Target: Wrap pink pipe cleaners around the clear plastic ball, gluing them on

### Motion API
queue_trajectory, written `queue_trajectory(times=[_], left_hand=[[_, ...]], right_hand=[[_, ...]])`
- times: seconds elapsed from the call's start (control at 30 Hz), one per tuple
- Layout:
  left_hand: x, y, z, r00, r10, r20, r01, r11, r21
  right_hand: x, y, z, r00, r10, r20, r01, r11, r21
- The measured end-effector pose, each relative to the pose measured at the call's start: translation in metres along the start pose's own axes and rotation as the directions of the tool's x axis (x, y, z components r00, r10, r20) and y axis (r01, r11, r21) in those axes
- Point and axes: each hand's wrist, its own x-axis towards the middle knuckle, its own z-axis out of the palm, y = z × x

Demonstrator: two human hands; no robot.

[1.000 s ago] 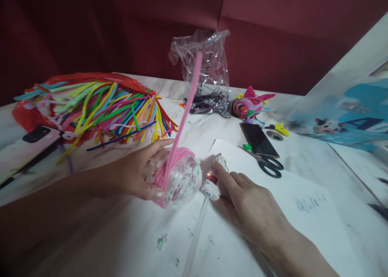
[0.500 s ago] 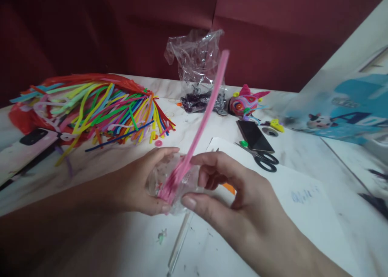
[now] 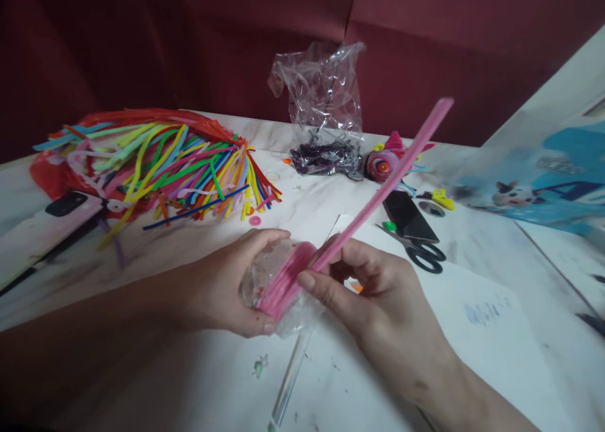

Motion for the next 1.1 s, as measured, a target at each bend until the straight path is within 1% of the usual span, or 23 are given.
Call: queue_trajectory(times=[0.17, 0.27, 0.33, 0.43, 0.63, 0.77, 0.93, 1.0, 1.1], left_hand=[[0.002, -0.0005, 0.0005, 1.0, 0.001, 0.016, -0.001, 1.0, -0.012], [0.0026, -0.0025, -0.0002, 1.0, 0.017, 0.015, -0.017, 1.0, -0.026], [0.0028, -0.0032, -0.0013, 0.999, 0.034, 0.035, -0.032, 0.999, -0.03], [0.0028, -0.0025, -0.0033, 0.999, 0.027, 0.04, -0.026, 0.999, -0.039], [0.0023, -0.0026, -0.0042, 0.997, 0.036, 0.074, -0.031, 0.998, -0.062], [0.0015, -0.0035, -0.0045, 0.997, 0.053, 0.051, -0.05, 0.998, -0.046], [0.0012, -0.0023, -0.0066, 0.994, 0.075, 0.077, -0.072, 0.997, -0.039], [0.0014, -0.002, -0.0067, 0.995, 0.077, 0.064, -0.076, 0.997, -0.021], [0.0021, -0.0018, -0.006, 0.994, 0.077, 0.072, -0.077, 0.997, -0.005]], right_hand=[[0.002, 0.0076, -0.0049, 1.0, 0.0, 0.006, 0.0, 1.0, 0.01], [0.0038, 0.0092, -0.0053, 1.0, 0.003, 0.008, -0.003, 1.0, 0.029], [0.005, 0.0097, -0.0052, 1.0, 0.012, 0.012, -0.013, 0.999, 0.037], [0.0058, 0.0106, -0.0055, 1.0, 0.022, 0.021, -0.023, 0.999, 0.044], [0.0059, 0.0101, -0.0056, 0.999, -0.008, 0.042, 0.007, 1.0, 0.02], [0.0076, 0.0086, -0.004, 0.999, -0.004, 0.036, 0.003, 1.0, 0.015], [0.0098, 0.0102, -0.0041, 0.999, 0.002, 0.041, -0.003, 1.0, 0.012], [0.0097, 0.0104, -0.005, 0.999, 0.011, 0.045, -0.012, 1.0, 0.009], [0.0088, 0.0092, -0.0065, 0.999, 0.01, 0.05, -0.009, 1.0, -0.016]])
